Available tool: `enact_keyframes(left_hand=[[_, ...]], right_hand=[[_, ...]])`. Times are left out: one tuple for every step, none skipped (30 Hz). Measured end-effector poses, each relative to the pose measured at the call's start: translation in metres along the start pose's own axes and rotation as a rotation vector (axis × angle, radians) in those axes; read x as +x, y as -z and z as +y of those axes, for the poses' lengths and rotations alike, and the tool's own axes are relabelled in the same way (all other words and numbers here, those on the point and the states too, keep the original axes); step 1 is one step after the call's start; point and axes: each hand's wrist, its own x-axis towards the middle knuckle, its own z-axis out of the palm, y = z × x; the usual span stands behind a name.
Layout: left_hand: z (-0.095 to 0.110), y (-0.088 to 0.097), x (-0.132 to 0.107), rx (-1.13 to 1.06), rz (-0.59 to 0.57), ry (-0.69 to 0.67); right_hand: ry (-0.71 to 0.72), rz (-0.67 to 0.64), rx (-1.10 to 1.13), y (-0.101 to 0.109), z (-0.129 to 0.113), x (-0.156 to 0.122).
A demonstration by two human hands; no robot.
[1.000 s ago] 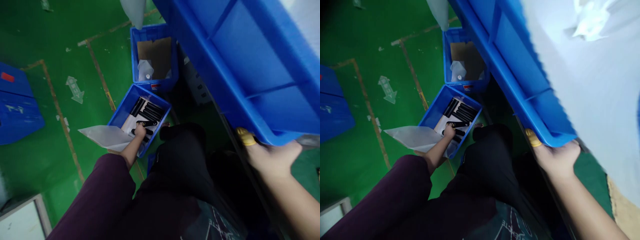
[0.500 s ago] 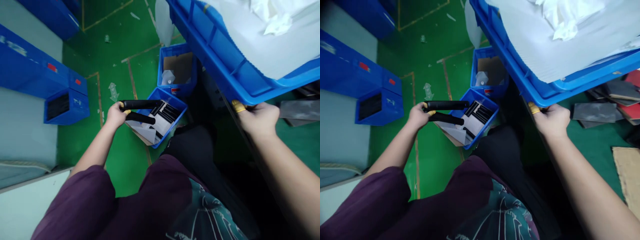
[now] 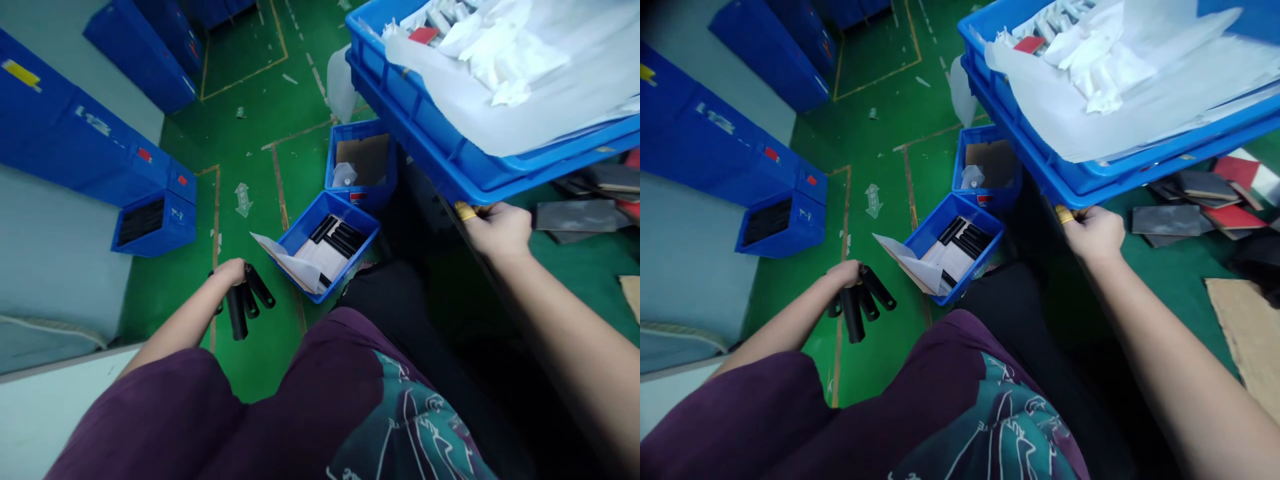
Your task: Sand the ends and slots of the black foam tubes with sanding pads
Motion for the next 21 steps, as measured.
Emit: enact_keyframes(left_hand=[[0.011, -0.01, 0.009, 0.007, -0.019, -0.012], [0.021, -0.017, 0.017, 0.005, -0.021, -0.03], [0.033, -0.021, 0.025, -0.001, -0.013, -0.057], [0.044, -0.023, 0.033, -0.011, 0.004, -0.088], [0.056, -0.021, 0.041, -0.026, 0.03, -0.124], [0.069, -0.018, 0.048, -0.042, 0.061, -0.159], [0.083, -0.014, 0.054, -0.059, 0.094, -0.19], [0.096, -0.008, 0.06, -0.076, 0.126, -0.218], [0.11, -0.002, 0.065, -0.093, 0.157, -0.237], [0.124, 0.004, 0.069, -0.108, 0.184, -0.251], [0.136, 0.01, 0.072, -0.123, 0.209, -0.263], [0.148, 0.017, 0.075, -0.136, 0.231, -0.273], [0.158, 0.023, 0.077, -0.148, 0.249, -0.284], [0.167, 0.029, 0.078, -0.156, 0.265, -0.296], [0.175, 0.035, 0.078, -0.161, 0.277, -0.312], [0.182, 0.042, 0.077, -0.161, 0.284, -0.333], [0.187, 0.048, 0.073, -0.159, 0.29, -0.359], [0.192, 0.055, 0.068, -0.154, 0.291, -0.392], [0.196, 0.062, 0.062, -0.148, 0.29, -0.427], [0.199, 0.069, 0.055, -0.143, 0.293, -0.464], [0.201, 0.077, 0.048, -0.138, 0.292, -0.504]], right_hand=[[-0.022, -0.006, -0.004, 0.0, 0.0, -0.001], [-0.028, -0.008, -0.004, 0.0, -0.001, -0.002], [0.014, -0.01, 0.009, 0.0, -0.001, -0.004], [0.061, -0.006, 0.024, 0.0, -0.001, -0.005], [0.104, 0.002, 0.035, -0.001, 0.0, -0.006], [0.138, 0.015, 0.043, -0.002, 0.002, -0.007], [0.158, 0.029, 0.047, -0.004, 0.004, -0.009], [0.169, 0.037, 0.044, -0.006, 0.007, -0.011], [0.18, 0.045, 0.042, -0.008, 0.011, -0.015], [0.204, 0.053, 0.05, -0.01, 0.015, -0.019], [0.241, 0.065, 0.073, -0.012, 0.02, -0.025], [0.288, 0.081, 0.112, -0.013, 0.025, -0.032], [0.336, 0.103, 0.162, -0.012, 0.029, -0.041], [0.378, 0.131, 0.215, -0.01, 0.034, -0.052], [0.406, 0.163, 0.26, -0.005, 0.039, -0.064], [0.418, 0.193, 0.291, 0.001, 0.044, -0.078], [0.416, 0.223, 0.306, 0.009, 0.05, -0.094], [0.404, 0.255, 0.311, 0.018, 0.056, -0.111], [0.379, 0.292, 0.309, 0.027, 0.064, -0.129], [0.34, 0.334, 0.307, 0.037, 0.073, -0.148], [0.282, 0.382, 0.307, 0.045, 0.082, -0.167]])
